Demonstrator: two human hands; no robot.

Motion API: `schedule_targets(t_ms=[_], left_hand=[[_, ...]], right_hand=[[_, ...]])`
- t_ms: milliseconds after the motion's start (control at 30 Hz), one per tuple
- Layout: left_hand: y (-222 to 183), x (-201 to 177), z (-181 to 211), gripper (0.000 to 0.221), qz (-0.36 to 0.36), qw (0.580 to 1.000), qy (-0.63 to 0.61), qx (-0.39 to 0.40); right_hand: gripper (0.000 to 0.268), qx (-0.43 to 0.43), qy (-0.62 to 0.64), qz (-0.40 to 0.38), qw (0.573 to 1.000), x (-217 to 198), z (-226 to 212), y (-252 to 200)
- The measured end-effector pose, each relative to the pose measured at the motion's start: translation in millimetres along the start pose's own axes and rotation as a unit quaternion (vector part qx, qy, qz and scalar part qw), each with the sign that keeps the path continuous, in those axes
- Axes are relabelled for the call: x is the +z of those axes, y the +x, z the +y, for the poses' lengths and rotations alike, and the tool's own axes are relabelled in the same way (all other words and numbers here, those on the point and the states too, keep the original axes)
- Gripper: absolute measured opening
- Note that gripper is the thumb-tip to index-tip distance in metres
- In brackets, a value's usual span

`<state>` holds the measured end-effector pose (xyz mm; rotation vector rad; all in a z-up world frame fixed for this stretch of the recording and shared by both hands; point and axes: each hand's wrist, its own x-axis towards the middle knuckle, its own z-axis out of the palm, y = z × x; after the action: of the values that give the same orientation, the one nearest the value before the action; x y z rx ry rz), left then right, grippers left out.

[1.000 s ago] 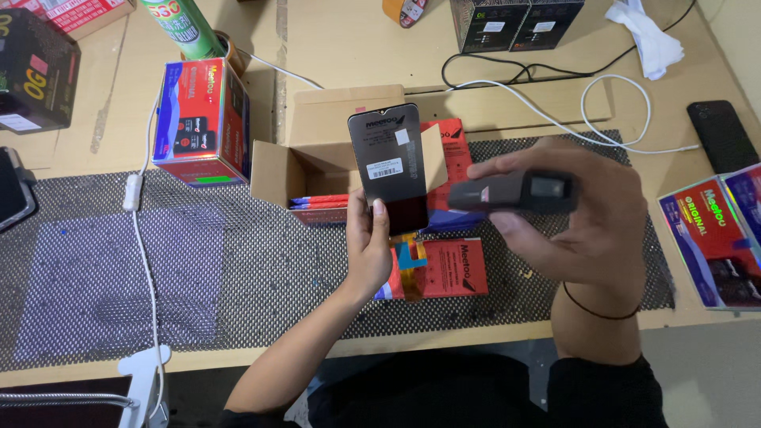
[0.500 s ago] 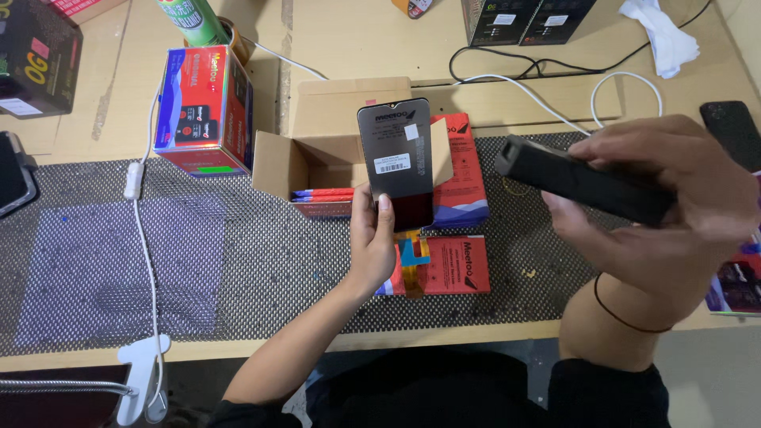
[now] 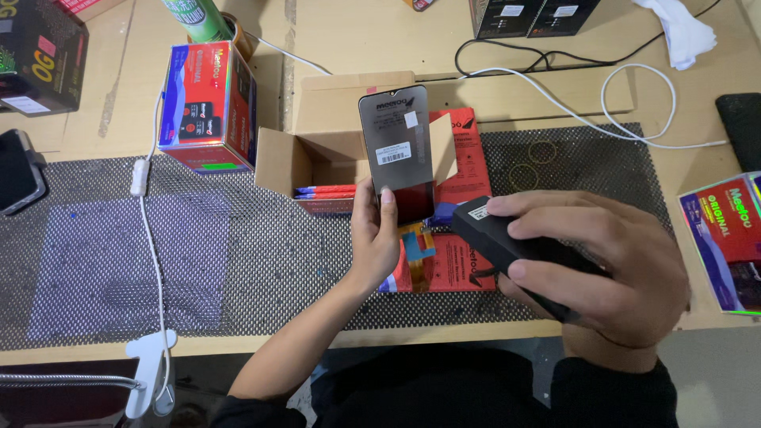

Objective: The person handles and organizes various mobile phone screen components and protective film packets by hand on a workbench, placing some items into a cardboard box.

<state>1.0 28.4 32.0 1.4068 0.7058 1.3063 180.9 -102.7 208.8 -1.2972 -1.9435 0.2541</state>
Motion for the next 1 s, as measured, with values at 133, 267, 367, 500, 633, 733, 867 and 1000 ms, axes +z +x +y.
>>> schedule_targets(t_ms=[133, 267, 367, 500, 633, 733, 867, 1000], left_hand=[[0, 0, 1, 0.03, -0.006, 1.0, -0.005, 0.009], [0, 1, 1, 0.029, -0.003, 1.0, 0.016, 0.008], [-1, 1, -2, 0.028, -0.002, 1.0, -0.004, 0.004], [-1, 1, 0, 0.028, -0.002, 1.0, -0.007, 0.003], [-1, 0, -1, 0.029, -0.005, 1.0, -0.003, 0.009], [-1, 1, -3, 0.03, -0.004, 1.0, -0.01, 0.008], [0, 1, 1, 0.029, 0.006, 1.0, 0.02, 0.009], [-1, 1, -3, 0.03, 0.001, 1.0, -0.019, 0.002]], right_hand=[[0.029, -0.242, -0.072, -0.004, 0.968, -1, 12, 3], [0.021, -0.238, -0.057, -0.001, 0.97, 0, 2, 6], [0.019, -0.23, -0.053, 0.001, 0.972, -1, -1, 8], [0.017, -0.236, -0.065, 0.002, 0.969, 0, 0, 9], [0.016, -0.235, -0.053, -0.003, 0.971, -1, 4, 9], [0.021, -0.214, -0.078, -0.009, 0.974, -3, 7, 6], [0.022, -0.221, -0.076, -0.018, 0.972, -5, 10, 5], [0.016, -0.226, -0.075, -0.008, 0.971, -3, 1, 10]])
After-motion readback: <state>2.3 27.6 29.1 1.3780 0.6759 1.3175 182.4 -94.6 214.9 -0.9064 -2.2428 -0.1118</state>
